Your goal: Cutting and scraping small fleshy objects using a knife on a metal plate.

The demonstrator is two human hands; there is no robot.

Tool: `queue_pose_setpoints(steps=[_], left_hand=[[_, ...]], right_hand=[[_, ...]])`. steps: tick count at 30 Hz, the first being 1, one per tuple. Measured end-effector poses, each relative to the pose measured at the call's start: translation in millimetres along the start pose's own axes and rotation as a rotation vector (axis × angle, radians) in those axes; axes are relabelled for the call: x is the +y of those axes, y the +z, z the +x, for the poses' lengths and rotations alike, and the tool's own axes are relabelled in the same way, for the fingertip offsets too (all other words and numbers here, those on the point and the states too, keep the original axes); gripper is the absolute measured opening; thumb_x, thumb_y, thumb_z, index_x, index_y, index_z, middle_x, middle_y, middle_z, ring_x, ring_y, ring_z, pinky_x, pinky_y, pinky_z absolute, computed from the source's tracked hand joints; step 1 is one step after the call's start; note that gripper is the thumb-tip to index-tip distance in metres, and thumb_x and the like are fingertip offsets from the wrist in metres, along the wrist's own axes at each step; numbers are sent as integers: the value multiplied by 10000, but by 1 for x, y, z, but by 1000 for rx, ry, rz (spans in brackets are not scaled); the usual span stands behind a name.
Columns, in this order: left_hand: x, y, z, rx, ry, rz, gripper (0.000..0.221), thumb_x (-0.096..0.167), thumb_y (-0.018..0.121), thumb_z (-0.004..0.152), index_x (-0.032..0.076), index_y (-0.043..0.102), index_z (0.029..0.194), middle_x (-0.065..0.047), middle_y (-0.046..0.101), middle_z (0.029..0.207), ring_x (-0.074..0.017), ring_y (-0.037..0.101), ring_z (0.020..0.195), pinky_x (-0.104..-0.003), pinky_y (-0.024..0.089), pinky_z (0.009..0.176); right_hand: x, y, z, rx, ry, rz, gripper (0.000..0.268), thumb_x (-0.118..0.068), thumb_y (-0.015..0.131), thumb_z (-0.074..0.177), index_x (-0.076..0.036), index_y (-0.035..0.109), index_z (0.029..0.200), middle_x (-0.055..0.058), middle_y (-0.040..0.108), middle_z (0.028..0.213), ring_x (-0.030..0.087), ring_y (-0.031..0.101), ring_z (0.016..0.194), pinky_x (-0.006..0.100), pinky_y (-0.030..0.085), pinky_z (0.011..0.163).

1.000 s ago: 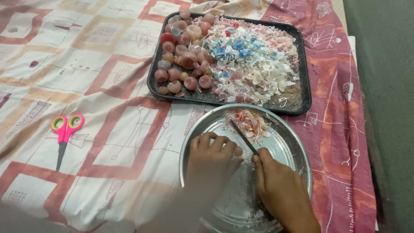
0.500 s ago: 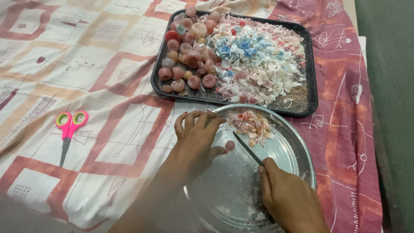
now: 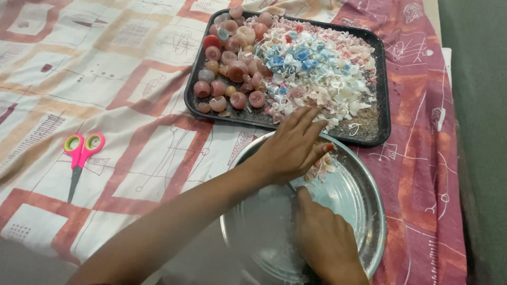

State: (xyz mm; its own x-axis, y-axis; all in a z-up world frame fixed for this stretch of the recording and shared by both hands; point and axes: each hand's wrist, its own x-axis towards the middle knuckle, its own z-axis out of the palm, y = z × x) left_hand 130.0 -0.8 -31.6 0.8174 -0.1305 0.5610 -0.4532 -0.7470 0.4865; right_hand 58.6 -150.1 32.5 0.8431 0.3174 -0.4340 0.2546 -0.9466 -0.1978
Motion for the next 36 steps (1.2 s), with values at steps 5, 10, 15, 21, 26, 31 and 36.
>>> queue_pose_setpoints(steps=[5, 10, 15, 21, 26, 31, 36], left_hand=[[-7, 9, -5, -106, 18, 118, 575, 414, 391, 1102, -49, 498, 1426, -276, 433, 1571, -417, 356, 1504, -489, 240, 1262], [-9, 11, -7, -202, 57, 215, 609, 388, 343, 1096, -60, 441, 1496, -252, 415, 1580, -349, 347, 1532, -466, 206, 1290], [-10, 12, -4, -237, 93, 295, 625, 370, 340, 1086, -62, 358, 1537, -249, 347, 1628, -328, 290, 1544, -464, 177, 1272], [-14, 14, -9, -238, 129, 310, 632, 351, 361, 1052, -29, 332, 1555, -222, 360, 1620, -321, 293, 1544, -482, 158, 1277], [-21, 15, -5, -221, 112, 229, 636, 408, 295, 1115, -36, 307, 1570, -272, 313, 1643, -362, 249, 1547, -493, 156, 1260], [-12, -50, -12, -33, -55, -236, 700, 456, 183, 1184, -72, 259, 1637, -329, 215, 1693, -414, 148, 1600, -514, 118, 1288], [28, -112, -66, 341, -520, -564, 401, 269, 368, 1125, 9, 593, 1330, -131, 709, 1248, -205, 650, 1222, -337, 478, 1086]], right_hand=[[5, 7, 7, -41, -4, -36, 221, -307, 390, 1001, -162, 467, 1148, 202, 745, 931, 473, 702, 910, 615, 522, 829], [11, 16, 13, 6, -46, -13, 245, -249, 402, 970, -175, 485, 1188, 217, 733, 918, 476, 693, 913, 618, 515, 830], [16, 18, 20, -23, -71, -36, 360, -220, 430, 938, -202, 456, 1296, 234, 723, 871, 470, 703, 867, 615, 520, 823], [23, 28, 21, 67, -169, -97, 179, -157, 417, 958, -119, 477, 1123, 229, 723, 817, 466, 708, 798, 607, 542, 753], [23, 12, 13, 131, -245, -88, 173, -187, 446, 966, -96, 488, 1107, 246, 705, 776, 478, 702, 764, 603, 539, 718], [28, -10, -9, 200, -170, -48, 178, -266, 462, 997, -121, 529, 1076, 233, 711, 784, 499, 679, 771, 632, 500, 714], [37, 22, -15, 14, -497, -11, 297, -228, 499, 867, -162, 542, 1153, 209, 721, 757, 473, 685, 738, 628, 502, 668]])
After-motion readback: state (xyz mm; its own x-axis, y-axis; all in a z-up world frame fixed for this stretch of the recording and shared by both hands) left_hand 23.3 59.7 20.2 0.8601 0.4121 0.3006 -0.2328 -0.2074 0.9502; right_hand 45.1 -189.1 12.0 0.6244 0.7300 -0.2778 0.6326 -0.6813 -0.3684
